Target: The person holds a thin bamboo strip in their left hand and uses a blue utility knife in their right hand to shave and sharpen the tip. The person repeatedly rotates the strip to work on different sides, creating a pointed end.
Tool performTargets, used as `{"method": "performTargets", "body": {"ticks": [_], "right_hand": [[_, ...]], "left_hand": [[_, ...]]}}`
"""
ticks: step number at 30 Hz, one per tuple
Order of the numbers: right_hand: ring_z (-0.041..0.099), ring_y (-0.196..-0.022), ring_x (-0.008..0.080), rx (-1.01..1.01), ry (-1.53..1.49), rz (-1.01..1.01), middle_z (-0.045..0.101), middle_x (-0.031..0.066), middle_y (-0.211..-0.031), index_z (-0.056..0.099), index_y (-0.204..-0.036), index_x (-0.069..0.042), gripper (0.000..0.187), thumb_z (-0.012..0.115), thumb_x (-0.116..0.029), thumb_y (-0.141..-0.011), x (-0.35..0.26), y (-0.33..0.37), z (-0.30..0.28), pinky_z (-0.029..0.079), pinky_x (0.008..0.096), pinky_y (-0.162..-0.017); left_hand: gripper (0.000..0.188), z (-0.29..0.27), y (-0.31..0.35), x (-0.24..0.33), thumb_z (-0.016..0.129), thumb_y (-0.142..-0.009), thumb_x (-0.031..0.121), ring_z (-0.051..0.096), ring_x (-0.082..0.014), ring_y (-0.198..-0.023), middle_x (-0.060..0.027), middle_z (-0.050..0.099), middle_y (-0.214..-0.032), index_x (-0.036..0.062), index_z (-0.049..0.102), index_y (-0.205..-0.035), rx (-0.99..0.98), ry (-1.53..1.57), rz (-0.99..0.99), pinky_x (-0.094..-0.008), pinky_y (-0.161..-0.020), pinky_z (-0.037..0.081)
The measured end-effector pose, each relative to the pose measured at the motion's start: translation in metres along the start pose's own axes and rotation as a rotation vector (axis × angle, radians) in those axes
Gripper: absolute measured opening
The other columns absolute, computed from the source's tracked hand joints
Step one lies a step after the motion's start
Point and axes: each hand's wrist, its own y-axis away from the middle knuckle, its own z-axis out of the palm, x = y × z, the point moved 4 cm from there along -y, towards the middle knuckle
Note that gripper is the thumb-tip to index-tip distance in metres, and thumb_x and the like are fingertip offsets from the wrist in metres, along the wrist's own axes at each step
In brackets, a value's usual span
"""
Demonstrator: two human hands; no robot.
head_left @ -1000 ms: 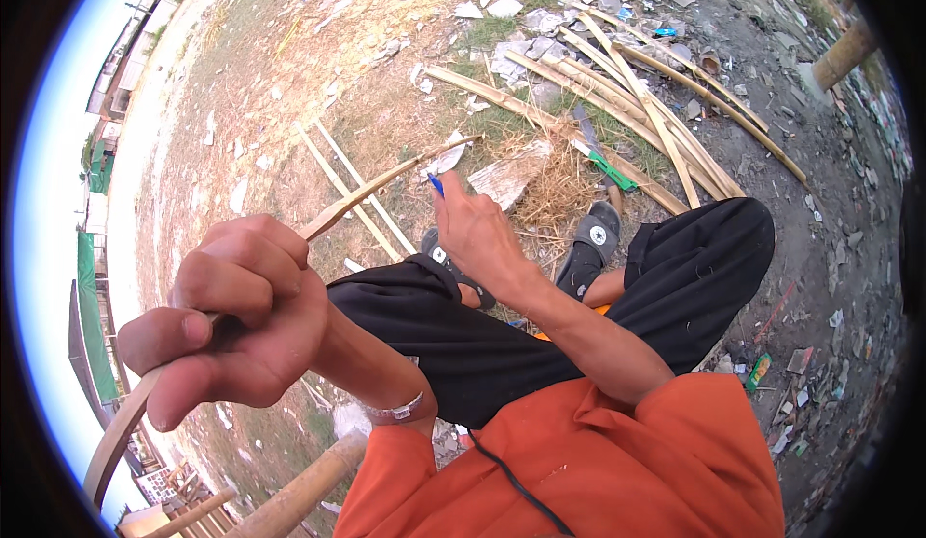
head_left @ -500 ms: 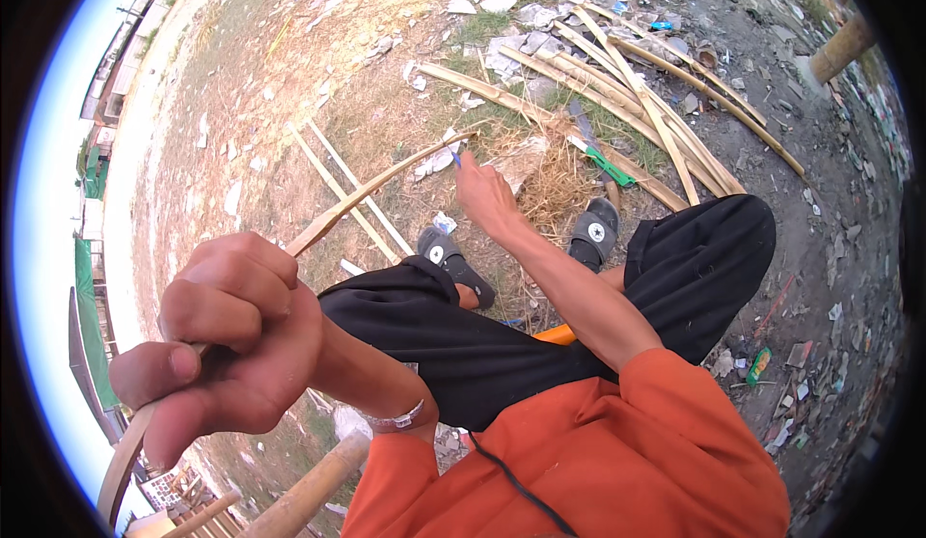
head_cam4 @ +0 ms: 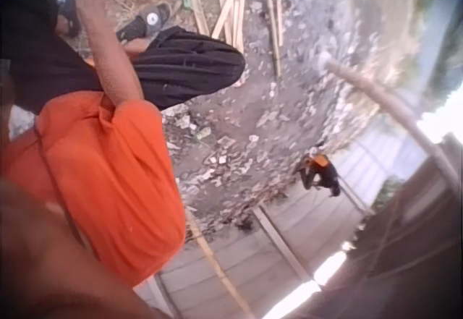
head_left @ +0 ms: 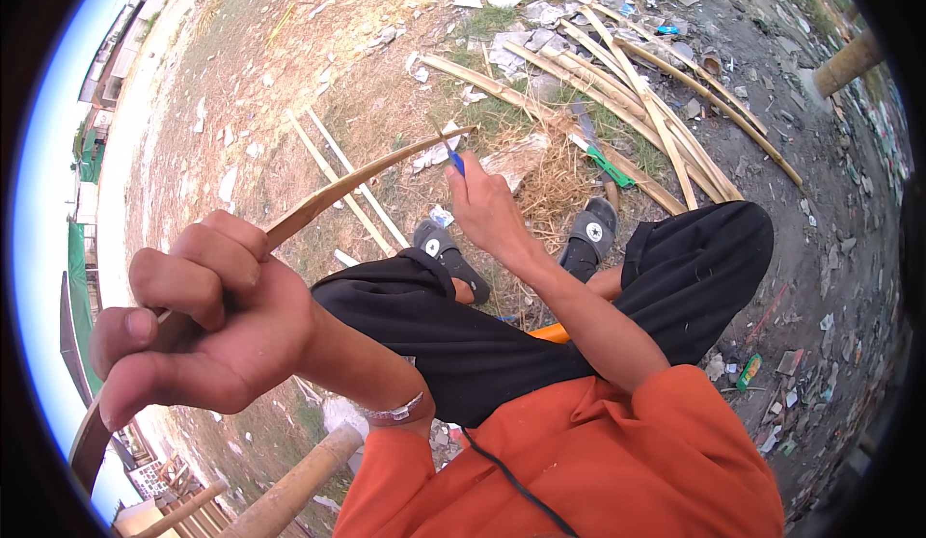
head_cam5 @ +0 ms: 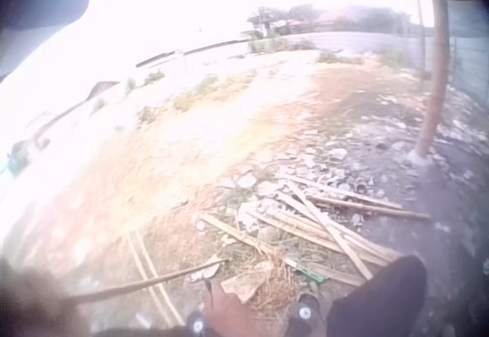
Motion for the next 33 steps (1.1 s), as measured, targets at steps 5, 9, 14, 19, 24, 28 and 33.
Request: {"method": "performTargets", "body": {"ticks": [5, 9, 14, 19, 24, 28, 33], "right_hand": [[0.055, -0.059, 0.0492, 0.059, -0.058, -0.099, 0.054, 0.0294, -0.060, 0.041, -0.095, 0.002, 0.020, 0.042, -0.018, -0.091, -0.034, 0.021, 0.012, 0.043, 0.0557, -0.058], [0.056, -0.061, 0.0489, 0.049, 0.051, -0.096, 0.054, 0.0302, -0.060, 0.039, -0.093, 0.003, 0.017, 0.041, -0.015, -0.090, -0.027, 0.008, 0.019, 0.044, 0.0556, -0.058], [0.056, -0.062, 0.0490, 0.060, 0.093, -0.085, 0.054, 0.0306, -0.060, 0.038, -0.092, 0.002, 0.015, 0.041, -0.013, -0.090, -0.011, 0.001, 0.034, 0.044, 0.0552, -0.058], [0.055, -0.062, 0.0498, 0.059, 0.124, -0.094, 0.054, 0.0313, -0.061, 0.040, -0.092, 0.001, 0.017, 0.042, -0.016, -0.091, -0.014, -0.008, 0.033, 0.043, 0.0559, -0.058], [0.056, -0.063, 0.0497, 0.058, 0.162, -0.065, 0.055, 0.0306, -0.061, 0.040, -0.093, 0.001, 0.016, 0.042, -0.015, -0.091, 0.025, -0.023, 0.041, 0.043, 0.0561, -0.057], [0.059, -0.068, 0.0474, 0.010, 0.206, -0.070, 0.057, 0.0310, -0.067, 0.040, -0.094, 0.003, 0.015, 0.040, -0.011, -0.088, 0.018, -0.020, 0.043, 0.046, 0.0538, -0.061], [0.059, -0.068, 0.0488, 0.070, 0.288, 0.042, 0.057, 0.0304, -0.065, 0.041, -0.093, 0.005, 0.016, 0.042, -0.010, -0.087, 0.086, -0.049, 0.040, 0.047, 0.0549, -0.064]], "left_hand": [[0.038, 0.012, 0.003, 0.000, 0.042, -0.089, 0.057, 0.016, -0.0071, -0.040, 0.0046, 0.022, -0.051, 0.0202, 0.043, -0.078, 0.110, -0.121, 0.018, -0.0232, -0.041, 0.017], [0.038, 0.012, 0.000, 0.001, 0.042, -0.089, 0.056, 0.016, -0.0071, -0.040, 0.0041, 0.022, -0.050, 0.0201, 0.040, -0.078, 0.219, -0.222, 0.043, -0.0231, -0.041, 0.018], [0.039, 0.010, 0.003, 0.003, 0.041, -0.090, 0.056, 0.015, -0.0070, -0.041, 0.0040, 0.022, -0.050, 0.0200, 0.037, -0.076, 0.232, -0.243, 0.046, -0.0225, -0.041, 0.018], [0.038, 0.004, -0.002, 0.003, 0.040, -0.090, 0.056, 0.015, -0.0072, -0.041, 0.0034, 0.022, -0.050, 0.0209, 0.037, -0.075, 0.231, -0.255, 0.025, -0.0222, -0.041, 0.017], [0.040, 0.009, 0.000, 0.002, 0.040, -0.090, 0.057, 0.015, -0.0075, -0.041, 0.0032, 0.021, -0.049, 0.0203, 0.038, -0.075, 0.212, -0.236, 0.045, -0.0226, -0.041, 0.016], [0.040, 0.006, -0.002, 0.002, 0.039, -0.091, 0.056, 0.013, -0.0077, -0.041, 0.0033, 0.020, -0.049, 0.0187, 0.038, -0.076, 0.233, -0.208, 0.011, -0.0229, -0.041, 0.016], [0.040, 0.020, 0.001, 0.003, 0.039, -0.090, 0.056, 0.013, -0.0076, -0.040, 0.0033, 0.021, -0.050, 0.0186, 0.041, -0.076, 0.113, -0.104, -0.001, -0.0241, -0.041, 0.015]]}}
